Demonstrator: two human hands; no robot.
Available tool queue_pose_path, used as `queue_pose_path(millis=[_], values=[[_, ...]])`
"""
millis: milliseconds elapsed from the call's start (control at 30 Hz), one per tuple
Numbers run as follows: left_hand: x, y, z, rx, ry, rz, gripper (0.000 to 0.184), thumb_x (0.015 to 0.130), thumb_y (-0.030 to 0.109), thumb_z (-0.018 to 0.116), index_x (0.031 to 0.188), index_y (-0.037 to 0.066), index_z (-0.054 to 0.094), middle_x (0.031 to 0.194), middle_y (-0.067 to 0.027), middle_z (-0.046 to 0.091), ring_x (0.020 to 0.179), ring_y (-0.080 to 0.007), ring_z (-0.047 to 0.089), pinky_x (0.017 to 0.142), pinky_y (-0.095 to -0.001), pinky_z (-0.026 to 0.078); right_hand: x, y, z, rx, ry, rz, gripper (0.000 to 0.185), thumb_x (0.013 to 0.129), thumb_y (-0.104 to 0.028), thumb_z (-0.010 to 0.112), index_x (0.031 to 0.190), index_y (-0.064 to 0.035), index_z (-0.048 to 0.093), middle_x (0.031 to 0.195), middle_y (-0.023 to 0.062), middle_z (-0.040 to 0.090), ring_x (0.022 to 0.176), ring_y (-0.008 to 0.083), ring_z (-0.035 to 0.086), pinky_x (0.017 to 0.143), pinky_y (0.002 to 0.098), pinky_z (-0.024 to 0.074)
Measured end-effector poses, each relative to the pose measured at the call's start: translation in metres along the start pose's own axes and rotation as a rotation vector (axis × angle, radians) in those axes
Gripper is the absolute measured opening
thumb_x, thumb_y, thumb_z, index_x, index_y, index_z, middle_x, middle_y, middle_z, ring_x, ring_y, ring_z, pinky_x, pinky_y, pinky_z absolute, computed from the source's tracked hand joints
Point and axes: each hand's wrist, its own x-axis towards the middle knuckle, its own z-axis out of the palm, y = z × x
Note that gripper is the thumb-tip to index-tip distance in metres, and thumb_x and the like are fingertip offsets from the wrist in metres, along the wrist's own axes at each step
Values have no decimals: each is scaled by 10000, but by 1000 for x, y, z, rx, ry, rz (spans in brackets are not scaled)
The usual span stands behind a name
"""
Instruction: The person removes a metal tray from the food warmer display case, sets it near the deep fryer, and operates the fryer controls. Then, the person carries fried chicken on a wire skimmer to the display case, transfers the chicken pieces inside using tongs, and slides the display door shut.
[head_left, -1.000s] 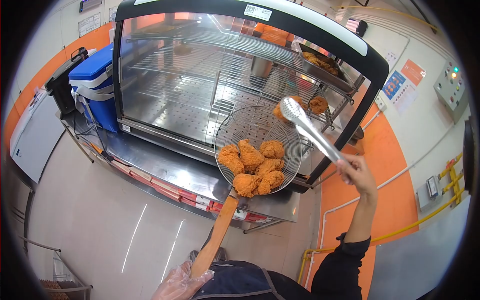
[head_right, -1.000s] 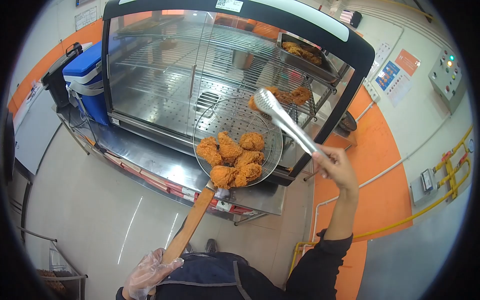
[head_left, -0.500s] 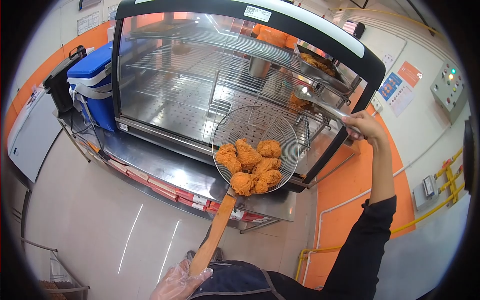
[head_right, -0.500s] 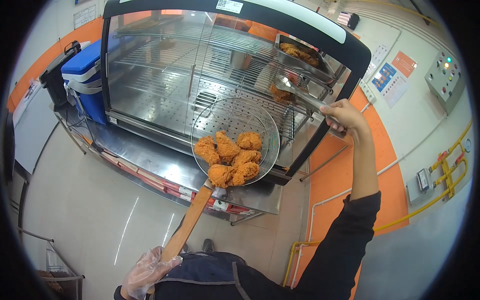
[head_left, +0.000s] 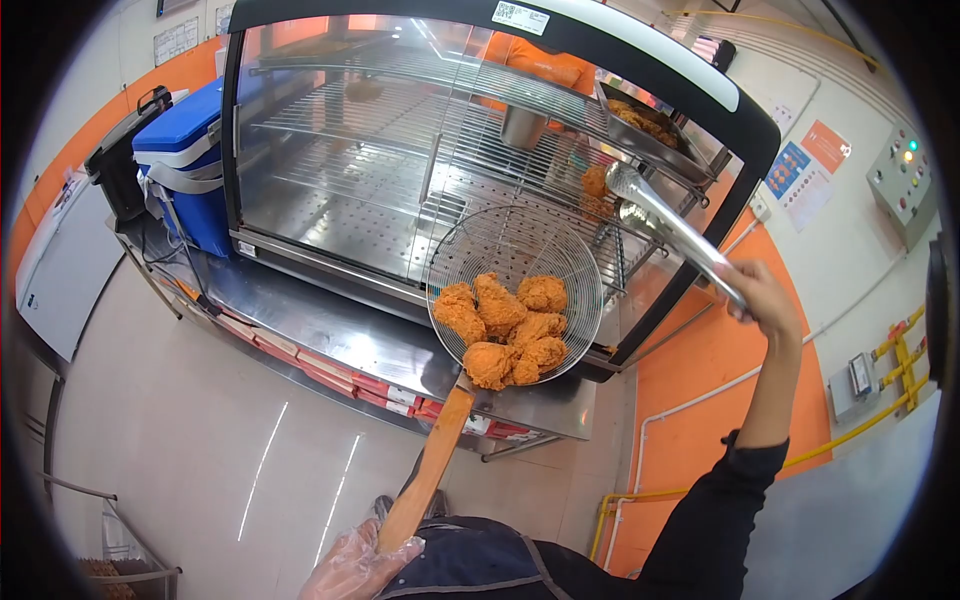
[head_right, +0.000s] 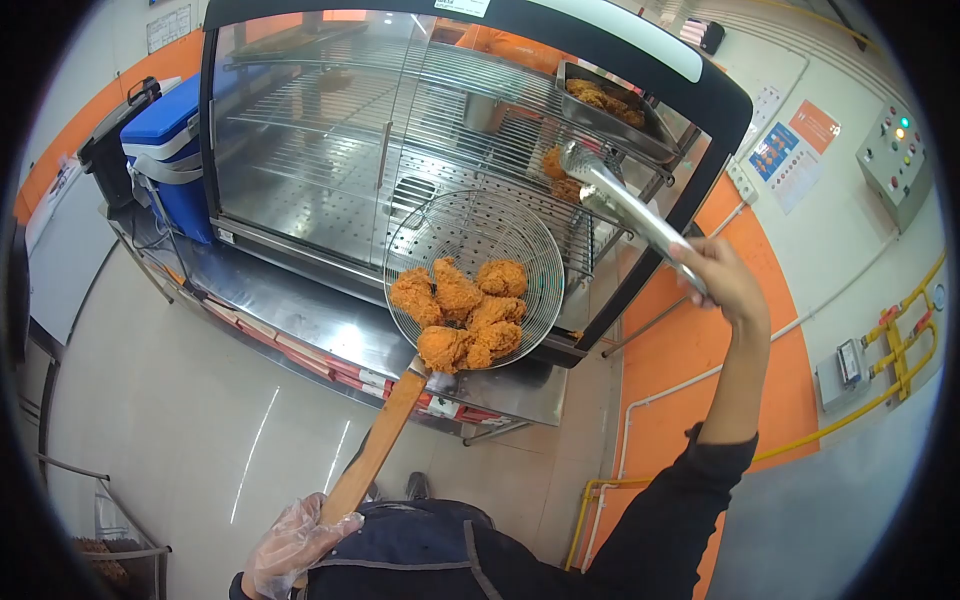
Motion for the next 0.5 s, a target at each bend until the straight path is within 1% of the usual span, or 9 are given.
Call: queue_pose_path(millis=[33, 133, 167, 233, 267, 367, 433, 500], values=[[-1, 4, 0, -9, 2, -69, 328, 811, 307, 673, 942, 14, 609, 703, -91, 487, 600, -171, 491, 565, -316, 400, -13, 5, 5, 26, -8, -12, 382, 842, -380, 607, 908, -3, 608, 589, 7, 515, 398, 55, 465, 321, 202, 298], [3, -11, 2, 47, 49, 159, 396, 778, 344, 701, 882, -20, 585, 632, -61, 486, 568, -144, 467, 552, -298, 393, -51, 18, 24, 53, -49, -46, 410, 848, -363, 607, 1008, 14, 617, 599, 13, 521, 403, 60, 472, 349, 195, 333], [2, -5, 1, 12, 46, 87, 406, 770, 352, 707, 865, -22, 579, 617, -55, 483, 564, -138, 462, 549, -293, 390, -60, 20, 29, 54, -63, -59, 421, 850, -356, 606, 1038, 20, 617, 602, 15, 523, 405, 63, 474, 359, 193, 346], [-3, 10, 1, -52, 39, -55, 428, 753, 367, 719, 831, -25, 568, 588, -42, 478, 555, -127, 452, 544, -284, 383, -73, 22, 37, -33, -120, -29, 415, 855, -335, 601, 1049, 31, 620, 597, 25, 520, 410, 73, 484, 377, 203, 369], [-3, 11, 2, -37, 42, -53, 429, 751, 368, 720, 827, -25, 568, 590, -41, 476, 557, -124, 451, 542, -281, 380, -77, 22, 41, -76, -148, -13, 411, 857, -324, 598, 1054, 37, 621, 594, 31, 519, 412, 78, 488, 386, 208, 381], [-2, 12, 2, 3, 45, -51, 433, 750, 373, 721, 824, -25, 567, 595, -45, 474, 563, -129, 455, 543, -283, 379, -77, 20, 50, -173, -201, -71, 400, 859, -322, 590, 986, 54, 638, 587, 41, 521, 416, 93, 502, 393, 225, 393], [-1, 8, 3, 17, 40, -55, 437, 753, 378, 716, 830, -26, 567, 598, -58, 481, 567, -148, 467, 553, -298, 387, -67, 24, 50, -198, -235, -16, 388, 858, -327, 588, 941, 47, 649, 560, 41, 519, 406, 100, 505, 385, 235, 397], [14, -43, 8, 363, 154, 423, 441, 754, 380, 714, 846, -25, 567, 605, -76, 489, 576, -175, 481, 567, -312, 396, -52, 28, 48, -217, -269, 46, 385, 856, -331, 590, 922, 43, 652, 548, 33, 517, 398, 102, 502, 375, 235, 395]])
